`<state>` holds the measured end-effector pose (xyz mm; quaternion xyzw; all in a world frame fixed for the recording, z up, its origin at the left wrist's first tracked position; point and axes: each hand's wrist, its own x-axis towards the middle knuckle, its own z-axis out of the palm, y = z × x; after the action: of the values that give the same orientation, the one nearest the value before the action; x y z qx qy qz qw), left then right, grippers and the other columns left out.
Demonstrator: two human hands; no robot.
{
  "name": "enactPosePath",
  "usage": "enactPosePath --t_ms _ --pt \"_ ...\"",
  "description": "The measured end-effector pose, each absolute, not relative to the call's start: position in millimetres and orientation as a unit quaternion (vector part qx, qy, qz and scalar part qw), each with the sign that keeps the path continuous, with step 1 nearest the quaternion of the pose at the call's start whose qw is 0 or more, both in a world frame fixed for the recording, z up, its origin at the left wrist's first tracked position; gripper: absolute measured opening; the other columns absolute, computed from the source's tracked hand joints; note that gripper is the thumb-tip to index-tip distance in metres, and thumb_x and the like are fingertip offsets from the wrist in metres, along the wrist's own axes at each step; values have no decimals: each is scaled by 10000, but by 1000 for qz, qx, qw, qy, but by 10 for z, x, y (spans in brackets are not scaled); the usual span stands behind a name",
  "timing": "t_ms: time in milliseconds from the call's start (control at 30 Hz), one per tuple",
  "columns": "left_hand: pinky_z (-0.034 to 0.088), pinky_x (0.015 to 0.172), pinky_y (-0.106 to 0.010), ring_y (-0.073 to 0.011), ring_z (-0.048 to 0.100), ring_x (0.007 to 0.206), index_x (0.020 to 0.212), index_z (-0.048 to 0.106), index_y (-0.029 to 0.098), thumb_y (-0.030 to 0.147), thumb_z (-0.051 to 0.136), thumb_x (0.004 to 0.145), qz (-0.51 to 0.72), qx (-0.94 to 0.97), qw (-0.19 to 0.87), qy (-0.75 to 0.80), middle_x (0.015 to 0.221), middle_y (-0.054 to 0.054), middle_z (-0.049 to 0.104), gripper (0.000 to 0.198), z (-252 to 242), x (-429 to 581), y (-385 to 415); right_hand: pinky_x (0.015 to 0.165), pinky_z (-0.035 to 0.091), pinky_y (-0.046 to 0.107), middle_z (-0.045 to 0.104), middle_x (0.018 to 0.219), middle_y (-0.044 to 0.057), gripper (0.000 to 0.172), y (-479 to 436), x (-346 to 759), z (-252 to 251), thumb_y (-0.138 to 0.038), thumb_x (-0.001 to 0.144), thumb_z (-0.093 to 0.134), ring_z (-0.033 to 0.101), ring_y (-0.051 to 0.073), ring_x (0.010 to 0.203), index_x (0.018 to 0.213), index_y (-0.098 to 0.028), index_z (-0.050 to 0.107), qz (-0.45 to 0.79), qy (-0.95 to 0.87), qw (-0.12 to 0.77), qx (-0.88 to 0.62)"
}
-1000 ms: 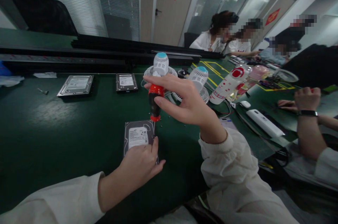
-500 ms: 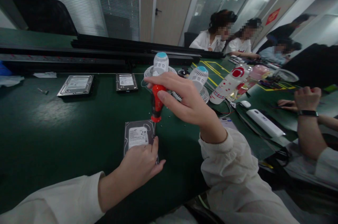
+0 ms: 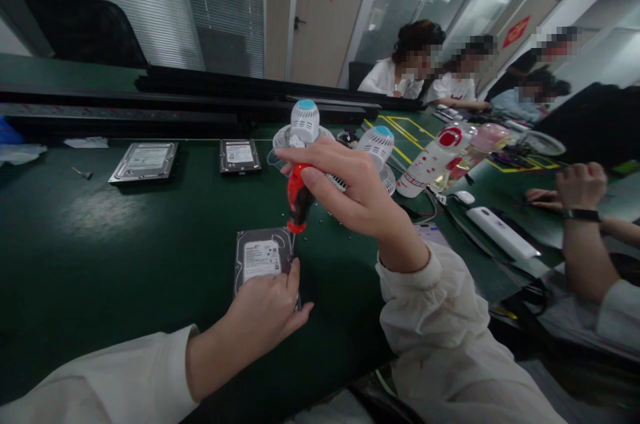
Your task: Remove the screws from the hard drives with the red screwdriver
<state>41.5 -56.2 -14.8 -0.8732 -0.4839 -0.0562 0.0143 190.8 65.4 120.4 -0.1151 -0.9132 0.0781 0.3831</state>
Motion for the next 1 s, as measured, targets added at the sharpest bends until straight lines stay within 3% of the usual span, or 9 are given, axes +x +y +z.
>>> enactPosePath --t_ms 300,833,1000 --pt "555 581 -322 -269 729 754 1378 539 -26 470 568 946 -46 -874 13 -484 961 -229 747 658 -148 413 -559 811 503 264 730 921 39 302 645 1906 1200 -229 992 490 658 112 865 1206 -77 639 87 -907 387 -138" --pt "552 564 -325 -267 726 743 1373 543 -25 484 565 945 -58 -875 31 -479 976 -239 746 665 -180 409 -561 867 528 274 735 1030 66 287 645 1891 1188 -214 974 522 667 108 921 1209 -85 627 99 -899 405 -135" --pt "551 567 -327 -259 719 725 1371 546 -24 486 556 949 -60 -876 34 -478 967 -235 747 662 -196 397 -563 784 520 218 733 947 32 200 652 1887 1196 -275 926 623 660 79 832 1012 -105 684 93 -892 424 -129"
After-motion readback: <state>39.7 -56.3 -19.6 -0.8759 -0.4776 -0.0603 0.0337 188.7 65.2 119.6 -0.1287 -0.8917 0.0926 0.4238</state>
